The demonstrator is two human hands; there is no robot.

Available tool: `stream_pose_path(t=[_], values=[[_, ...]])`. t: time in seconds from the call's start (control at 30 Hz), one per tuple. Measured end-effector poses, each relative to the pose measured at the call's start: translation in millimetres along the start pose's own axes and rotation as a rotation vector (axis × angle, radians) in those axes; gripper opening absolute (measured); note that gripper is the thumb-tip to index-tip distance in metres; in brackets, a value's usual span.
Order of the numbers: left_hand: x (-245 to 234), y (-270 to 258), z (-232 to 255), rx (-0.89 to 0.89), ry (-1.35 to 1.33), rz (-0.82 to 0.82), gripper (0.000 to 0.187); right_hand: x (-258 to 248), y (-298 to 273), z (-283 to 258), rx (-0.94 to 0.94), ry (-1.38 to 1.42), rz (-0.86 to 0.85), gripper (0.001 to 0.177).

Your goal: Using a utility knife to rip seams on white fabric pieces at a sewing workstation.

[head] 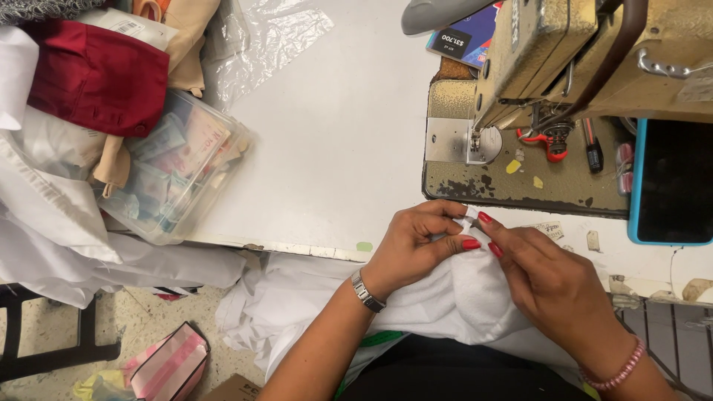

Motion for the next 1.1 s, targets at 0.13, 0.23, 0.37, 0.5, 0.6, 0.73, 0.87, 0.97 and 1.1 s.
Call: stream_pose_path(t=[0.13, 0.23, 0.37, 0.5, 0.6, 0.73, 0.87, 0.97, 1.1], values=[[3.8, -0.1, -3.6, -0.011, -0.002, -0.025, 0.008, -10.6, 1.1, -4.8, 0.014, 0.058, 0.047, 0.046], [5.2, -0.1, 1.6, 0.004, -0.012, -0.045, 0.006, -8.3, 7.0, -12.9, -0.052, 0.097, 0.048, 0.043], [4.9, -0.2, 4.1, -0.014, -0.034, -0.043, 0.005, 0.6, 3.1, -5.4, -0.049, 0.049, 0.044, 0.051], [5.7, -0.3, 8.6, 0.006, -0.066, -0.057, 0.007, -1.2, 3.9, -8.3, -0.071, 0.053, 0.048, 0.047], [7.4, 0.0, 6.1, -0.002, -0.058, -0.069, 0.007, -0.6, 1.7, -4.6, -0.042, 0.064, 0.036, 0.047], [6.8, -1.2, -5.1, -0.061, -0.070, -0.072, 0.006, 3.1, -10.4, 8.0, 0.015, 0.026, 0.009, 0.056], [10.2, -2.8, -6.2, -0.020, -0.090, -0.098, 0.011, -6.1, -8.4, 4.4, 0.043, 0.035, 0.044, 0.048], [10.7, -2.2, -4.0, -0.019, -0.089, -0.096, 0.009, -9.1, -5.7, 2.1, 0.007, 0.071, 0.076, 0.047], [9.9, -1.7, -1.6, -0.013, -0.079, -0.097, 0.008, -4.6, -1.4, -2.1, -0.034, 0.097, 0.059, 0.049]])
Point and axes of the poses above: each hand's wrist, its own y-axis towards the middle knuckle, its own x-axis out of the palm, z = x × y, the point moved 10 cm from there along y, towards the middle knuckle, and after that the axes turned 4 degrees about z, right-handed, at the moved point
